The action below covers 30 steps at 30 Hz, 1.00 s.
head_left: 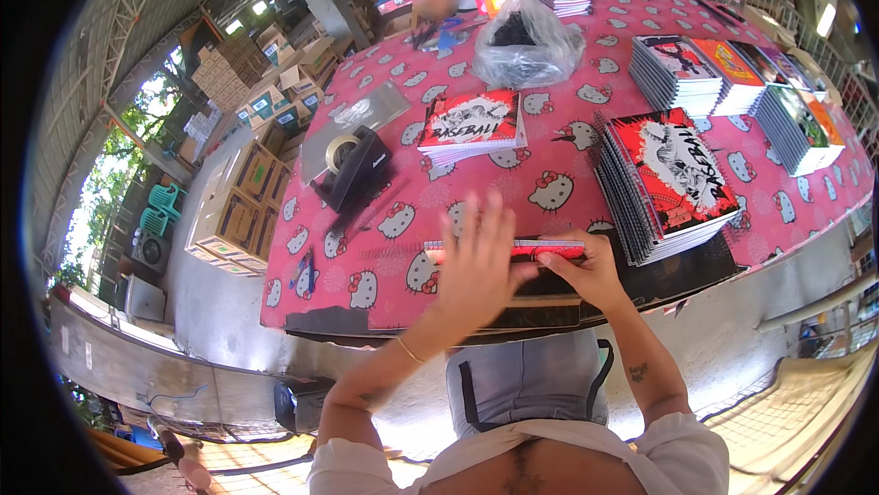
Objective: The person tapes spines onto spiral-bound books by hand, then stacks the finished books onto a pile on a table.
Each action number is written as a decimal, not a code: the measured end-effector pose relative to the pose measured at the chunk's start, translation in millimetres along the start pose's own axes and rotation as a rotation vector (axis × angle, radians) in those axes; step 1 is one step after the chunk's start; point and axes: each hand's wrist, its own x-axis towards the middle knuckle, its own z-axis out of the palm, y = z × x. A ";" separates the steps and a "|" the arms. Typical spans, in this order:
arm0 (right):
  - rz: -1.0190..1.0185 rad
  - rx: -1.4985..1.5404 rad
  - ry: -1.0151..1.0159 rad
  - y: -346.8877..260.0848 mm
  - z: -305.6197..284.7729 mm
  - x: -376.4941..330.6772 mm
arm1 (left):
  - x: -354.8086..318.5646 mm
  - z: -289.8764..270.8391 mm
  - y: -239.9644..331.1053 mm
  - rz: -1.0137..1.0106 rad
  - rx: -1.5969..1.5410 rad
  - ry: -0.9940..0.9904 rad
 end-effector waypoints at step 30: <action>-0.050 -0.169 -0.174 0.7 8.6 13.7 | -2.7 16.9 9.4 0.089 -0.183 -0.017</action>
